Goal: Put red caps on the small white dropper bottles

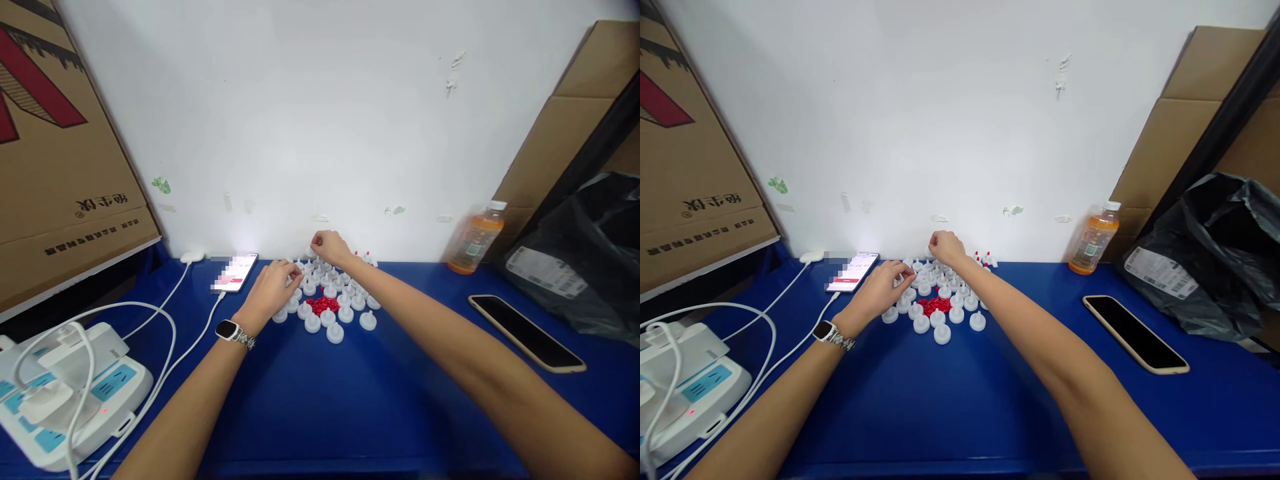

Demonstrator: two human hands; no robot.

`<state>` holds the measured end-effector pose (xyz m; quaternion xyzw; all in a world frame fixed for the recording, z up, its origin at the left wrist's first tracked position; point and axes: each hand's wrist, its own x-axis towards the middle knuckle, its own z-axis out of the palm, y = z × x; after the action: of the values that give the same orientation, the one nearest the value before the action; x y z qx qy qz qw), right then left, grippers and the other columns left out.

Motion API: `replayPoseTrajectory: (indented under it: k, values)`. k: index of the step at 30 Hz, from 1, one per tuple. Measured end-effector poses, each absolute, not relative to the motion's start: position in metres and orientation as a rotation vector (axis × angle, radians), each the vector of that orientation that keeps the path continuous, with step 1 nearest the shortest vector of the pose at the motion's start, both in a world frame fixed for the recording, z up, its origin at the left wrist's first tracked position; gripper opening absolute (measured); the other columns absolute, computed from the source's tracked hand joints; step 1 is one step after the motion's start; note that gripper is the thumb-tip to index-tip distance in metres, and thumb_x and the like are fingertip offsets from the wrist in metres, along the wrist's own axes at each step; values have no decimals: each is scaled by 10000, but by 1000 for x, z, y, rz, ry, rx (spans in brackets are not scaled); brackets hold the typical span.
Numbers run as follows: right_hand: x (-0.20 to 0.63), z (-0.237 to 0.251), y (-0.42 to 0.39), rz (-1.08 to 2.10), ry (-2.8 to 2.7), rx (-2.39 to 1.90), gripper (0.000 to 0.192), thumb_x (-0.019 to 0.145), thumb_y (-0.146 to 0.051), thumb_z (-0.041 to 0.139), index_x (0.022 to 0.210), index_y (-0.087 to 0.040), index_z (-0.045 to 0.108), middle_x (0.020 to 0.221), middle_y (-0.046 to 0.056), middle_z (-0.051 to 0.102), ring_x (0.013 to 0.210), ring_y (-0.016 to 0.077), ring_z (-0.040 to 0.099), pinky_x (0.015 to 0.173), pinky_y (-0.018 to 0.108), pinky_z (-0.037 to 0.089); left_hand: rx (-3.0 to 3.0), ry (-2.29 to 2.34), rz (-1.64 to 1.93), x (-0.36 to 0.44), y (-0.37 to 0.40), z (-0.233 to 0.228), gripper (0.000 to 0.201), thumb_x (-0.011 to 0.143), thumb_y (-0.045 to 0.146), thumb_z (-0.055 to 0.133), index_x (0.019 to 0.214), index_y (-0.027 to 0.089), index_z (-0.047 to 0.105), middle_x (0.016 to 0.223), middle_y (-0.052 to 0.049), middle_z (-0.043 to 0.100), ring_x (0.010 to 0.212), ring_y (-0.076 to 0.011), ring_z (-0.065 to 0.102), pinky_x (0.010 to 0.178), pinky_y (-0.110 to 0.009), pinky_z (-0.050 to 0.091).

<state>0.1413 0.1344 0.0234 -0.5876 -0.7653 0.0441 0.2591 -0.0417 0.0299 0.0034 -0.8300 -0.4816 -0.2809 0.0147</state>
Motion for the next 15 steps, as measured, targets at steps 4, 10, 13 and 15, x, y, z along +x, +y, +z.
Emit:
replayPoseTrajectory:
  k: [4, 10, 13, 15]
  values:
    - [127, 15, 149, 130, -2130, -1661, 161, 803, -220, 604, 890, -203, 738, 972, 76, 739, 923, 225, 664, 788, 295, 471, -2618, -1524, -851, -44, 29, 2, 203, 958, 314, 500, 925, 217, 675, 931, -46, 686, 946, -239, 599, 809, -362, 443]
    - [144, 20, 130, 102, -2188, -1640, 311, 860, -351, 573, 1131, -258, 696, 1007, 45, 729, 946, 218, 648, 805, 305, 460, -2643, -1528, -854, -36, 26, 3, 193, 951, 336, 522, 1042, 227, 655, 951, -35, 690, 983, -241, 603, 819, -365, 426]
    - [159, 19, 95, 26, -2212, -1577, 274, 881, -372, 531, 1065, -260, 701, 1007, 31, 713, 898, 202, 633, 768, 296, 442, -2657, -1516, -876, -34, 25, 3, 199, 955, 336, 513, 1058, 233, 649, 949, -28, 689, 984, -239, 603, 820, -366, 426]
    - [166, 15, 71, -11, -2309, -1516, 224, 854, -382, 573, 940, -241, 724, 991, 43, 700, 894, 202, 619, 754, 289, 429, -2660, -1502, -881, -32, 24, 3, 203, 959, 339, 506, 1052, 234, 652, 951, -29, 689, 976, -237, 602, 818, -364, 425]
